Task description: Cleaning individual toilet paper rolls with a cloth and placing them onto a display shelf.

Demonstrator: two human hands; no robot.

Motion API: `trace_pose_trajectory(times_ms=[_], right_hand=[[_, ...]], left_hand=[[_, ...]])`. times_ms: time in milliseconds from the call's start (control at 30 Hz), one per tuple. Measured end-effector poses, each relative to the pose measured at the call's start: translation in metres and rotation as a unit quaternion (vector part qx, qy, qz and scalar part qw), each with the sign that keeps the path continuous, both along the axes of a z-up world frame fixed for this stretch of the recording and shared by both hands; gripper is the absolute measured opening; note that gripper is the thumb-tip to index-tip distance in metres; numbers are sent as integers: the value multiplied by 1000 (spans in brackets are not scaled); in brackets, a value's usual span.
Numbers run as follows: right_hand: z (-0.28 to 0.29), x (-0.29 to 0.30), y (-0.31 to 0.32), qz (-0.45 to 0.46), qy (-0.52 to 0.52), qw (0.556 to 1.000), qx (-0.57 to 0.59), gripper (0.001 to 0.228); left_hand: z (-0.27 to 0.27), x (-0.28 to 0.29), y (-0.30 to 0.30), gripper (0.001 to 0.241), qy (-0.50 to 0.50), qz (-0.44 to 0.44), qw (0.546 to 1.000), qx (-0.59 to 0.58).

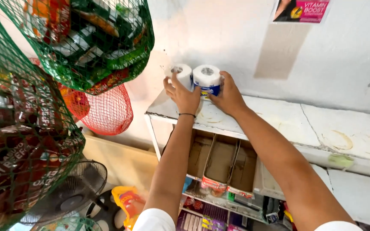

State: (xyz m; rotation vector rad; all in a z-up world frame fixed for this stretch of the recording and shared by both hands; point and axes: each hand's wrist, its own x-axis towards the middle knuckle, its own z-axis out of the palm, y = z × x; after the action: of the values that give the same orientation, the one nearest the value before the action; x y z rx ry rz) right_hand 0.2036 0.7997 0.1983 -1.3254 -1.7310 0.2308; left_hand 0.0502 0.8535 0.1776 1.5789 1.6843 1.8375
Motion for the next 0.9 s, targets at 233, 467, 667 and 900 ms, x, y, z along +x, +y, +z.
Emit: trace_pose_trajectory(times_ms=[233, 467, 667, 900], right_hand=[[-16, 6, 9, 56, 0, 996, 68, 77], [2, 0, -9, 31, -72, 997, 2, 67], [-5, 2, -2, 21, -97, 995, -10, 78], [-5, 2, 1, -49, -150, 987, 18, 73]], left_hand=[[-2, -2, 1, 101, -24, -38, 997, -64], [-6, -2, 4, 94, -6, -56, 998, -10], [-9, -3, 5, 94, 4, -58, 998, -19], [-11, -2, 11, 94, 19, -80, 997, -6]])
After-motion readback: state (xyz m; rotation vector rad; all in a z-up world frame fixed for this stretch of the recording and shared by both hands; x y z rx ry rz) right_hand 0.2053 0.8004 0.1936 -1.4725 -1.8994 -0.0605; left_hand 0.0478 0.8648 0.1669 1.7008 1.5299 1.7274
